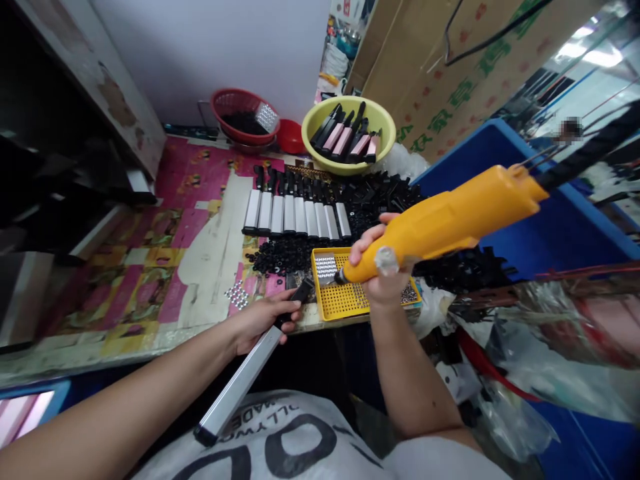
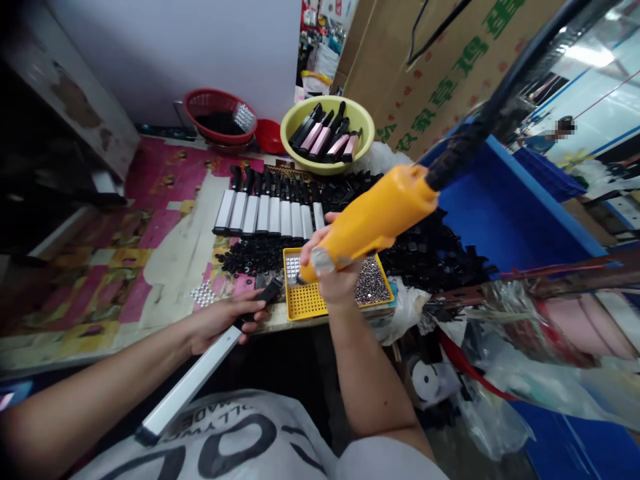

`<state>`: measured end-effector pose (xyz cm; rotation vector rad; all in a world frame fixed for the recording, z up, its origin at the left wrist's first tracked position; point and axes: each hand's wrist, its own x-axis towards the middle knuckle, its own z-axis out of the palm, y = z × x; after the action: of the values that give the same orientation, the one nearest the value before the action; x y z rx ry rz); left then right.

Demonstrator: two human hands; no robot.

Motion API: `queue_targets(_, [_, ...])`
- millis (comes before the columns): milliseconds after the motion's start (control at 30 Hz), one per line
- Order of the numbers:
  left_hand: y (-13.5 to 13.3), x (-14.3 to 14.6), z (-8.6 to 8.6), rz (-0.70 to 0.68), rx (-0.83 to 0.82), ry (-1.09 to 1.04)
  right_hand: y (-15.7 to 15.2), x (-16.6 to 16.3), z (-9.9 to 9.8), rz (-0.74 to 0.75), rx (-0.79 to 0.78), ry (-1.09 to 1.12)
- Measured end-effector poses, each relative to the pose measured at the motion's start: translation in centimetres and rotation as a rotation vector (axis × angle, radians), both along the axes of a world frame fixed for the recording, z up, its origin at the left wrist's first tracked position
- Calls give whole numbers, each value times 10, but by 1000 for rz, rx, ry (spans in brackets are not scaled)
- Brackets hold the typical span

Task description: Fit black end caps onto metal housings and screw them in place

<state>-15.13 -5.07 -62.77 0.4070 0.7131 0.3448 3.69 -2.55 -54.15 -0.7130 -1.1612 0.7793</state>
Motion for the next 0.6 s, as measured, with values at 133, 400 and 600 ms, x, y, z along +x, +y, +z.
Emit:
queue_targets(133, [0, 1, 0, -20, 10, -16, -8, -37, -15, 204, -91, 16])
queue_targets(400, [1, 3, -4, -13, 30, -11, 0, -42, -31, 221, -165, 11])
queue_targets(600, [-1, 3, -3, 2, 47, 30, 1, -37, -32, 140, -122, 60])
